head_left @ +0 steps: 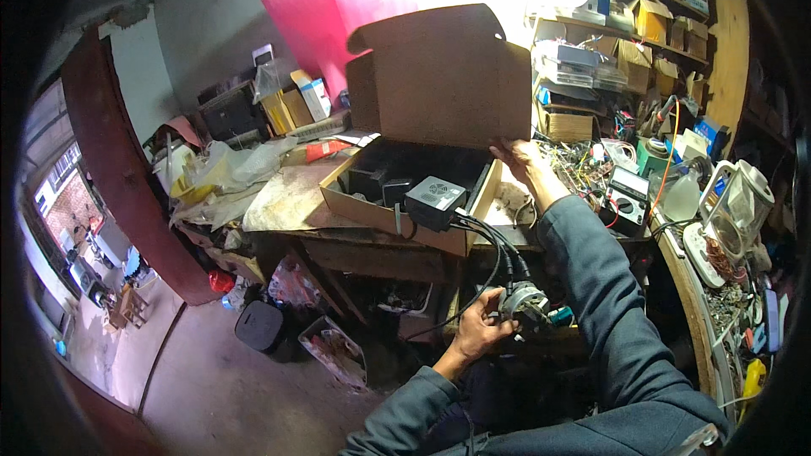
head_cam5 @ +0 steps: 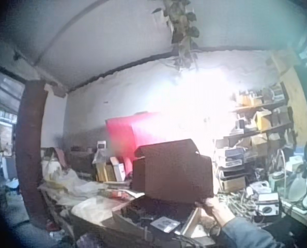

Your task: The person disassembles a small electrical motor, removes the rotor, and uses a soldering iron to work on the stator windings. They then reassemble the motor and use pliers to adjust the rotor shaft.

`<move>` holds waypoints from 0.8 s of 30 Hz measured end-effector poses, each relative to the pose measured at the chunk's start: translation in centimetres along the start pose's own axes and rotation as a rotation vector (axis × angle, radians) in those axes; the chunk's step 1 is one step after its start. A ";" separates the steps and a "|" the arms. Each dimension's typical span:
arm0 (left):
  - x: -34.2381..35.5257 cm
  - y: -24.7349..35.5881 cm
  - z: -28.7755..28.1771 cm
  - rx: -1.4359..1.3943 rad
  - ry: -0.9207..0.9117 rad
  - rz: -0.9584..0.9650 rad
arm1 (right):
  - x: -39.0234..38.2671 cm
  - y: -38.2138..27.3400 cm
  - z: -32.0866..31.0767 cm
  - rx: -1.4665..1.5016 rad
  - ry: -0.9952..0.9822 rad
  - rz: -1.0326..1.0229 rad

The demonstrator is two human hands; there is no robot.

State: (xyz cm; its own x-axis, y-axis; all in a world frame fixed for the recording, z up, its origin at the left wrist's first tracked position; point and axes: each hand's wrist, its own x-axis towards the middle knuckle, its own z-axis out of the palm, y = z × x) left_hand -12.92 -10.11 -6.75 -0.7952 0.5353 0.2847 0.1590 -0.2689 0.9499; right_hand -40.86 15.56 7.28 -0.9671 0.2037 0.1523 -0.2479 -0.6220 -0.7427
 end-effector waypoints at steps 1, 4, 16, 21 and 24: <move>0.2 0.2 0.3 -0.033 -0.010 -0.010 | -1.0 -0.4 -0.6 -0.032 -0.042 -0.050; -0.1 1.1 -0.1 -0.052 -0.001 -0.038 | -4.2 -0.4 1.0 -0.428 -0.079 -0.067; 0.1 1.3 -0.2 -0.041 -0.044 -0.112 | -8.2 0.0 -3.6 -0.753 -0.491 0.207; -0.3 2.8 0.2 -0.124 -0.074 -0.131 | -11.3 -0.5 1.1 -0.437 -0.589 0.505; -0.5 2.1 0.3 -0.042 -0.028 -0.058 | -12.7 0.0 4.0 -0.553 -0.493 0.474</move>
State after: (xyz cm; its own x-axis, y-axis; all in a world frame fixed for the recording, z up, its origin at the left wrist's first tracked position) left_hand -12.01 -10.72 -4.84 -0.7854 0.5734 0.2332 0.0877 -0.2698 0.9589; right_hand -28.78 10.01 7.97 -0.9074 -0.4120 -0.0829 0.1254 -0.0772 -0.9891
